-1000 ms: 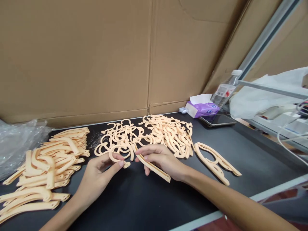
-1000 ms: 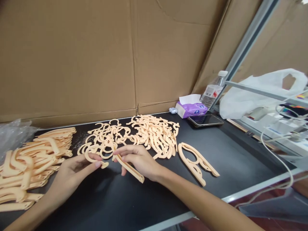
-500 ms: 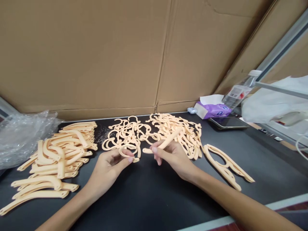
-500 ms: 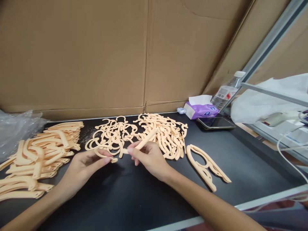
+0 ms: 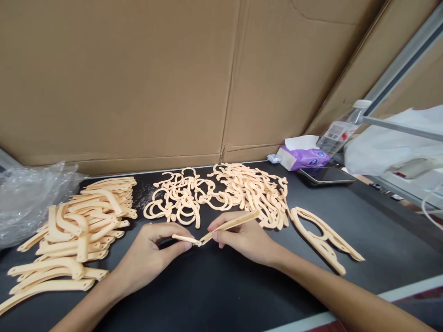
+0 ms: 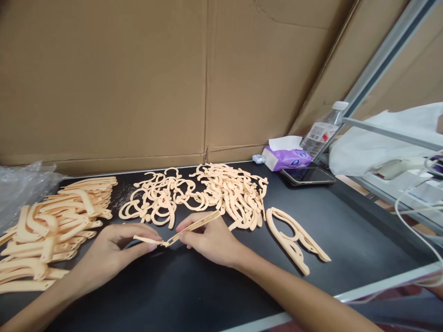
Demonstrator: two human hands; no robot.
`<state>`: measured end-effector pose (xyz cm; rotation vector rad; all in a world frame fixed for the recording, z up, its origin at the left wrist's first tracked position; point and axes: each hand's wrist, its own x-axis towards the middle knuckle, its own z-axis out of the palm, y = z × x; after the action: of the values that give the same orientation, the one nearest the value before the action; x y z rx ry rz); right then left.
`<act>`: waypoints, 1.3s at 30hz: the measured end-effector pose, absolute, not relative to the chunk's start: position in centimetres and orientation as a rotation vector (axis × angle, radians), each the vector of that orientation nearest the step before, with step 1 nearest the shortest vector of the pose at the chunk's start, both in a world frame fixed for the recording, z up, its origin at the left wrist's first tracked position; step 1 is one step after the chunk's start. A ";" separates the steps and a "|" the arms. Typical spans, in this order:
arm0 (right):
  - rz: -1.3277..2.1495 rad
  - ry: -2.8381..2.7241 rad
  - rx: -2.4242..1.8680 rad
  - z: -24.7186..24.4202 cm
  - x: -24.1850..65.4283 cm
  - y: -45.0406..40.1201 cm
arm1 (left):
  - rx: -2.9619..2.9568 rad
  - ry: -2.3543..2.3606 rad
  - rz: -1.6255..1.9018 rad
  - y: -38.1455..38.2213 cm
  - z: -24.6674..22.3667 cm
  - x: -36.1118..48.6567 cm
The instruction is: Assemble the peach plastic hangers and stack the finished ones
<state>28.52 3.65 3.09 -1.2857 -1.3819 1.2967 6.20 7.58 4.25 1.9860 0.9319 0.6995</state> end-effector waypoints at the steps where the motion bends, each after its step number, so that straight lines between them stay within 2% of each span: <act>1: 1.291 -1.396 -1.298 3.1 28.5 3.6 | 1.997 0.932 0.693 7.6 4.2 6.2; 16: 1.329 -1.433 -1.336 3.7 28.6 3.6 | 2.134 0.810 0.605 8.0 3.8 5.7; 39: 1.396 -1.609 -1.244 3.6 29.4 3.7 | 2.033 0.758 0.475 7.6 3.4 6.0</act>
<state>29.42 3.71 3.56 -1.2439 -1.6092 1.3956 6.03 7.61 3.35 2.0326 0.7583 0.4751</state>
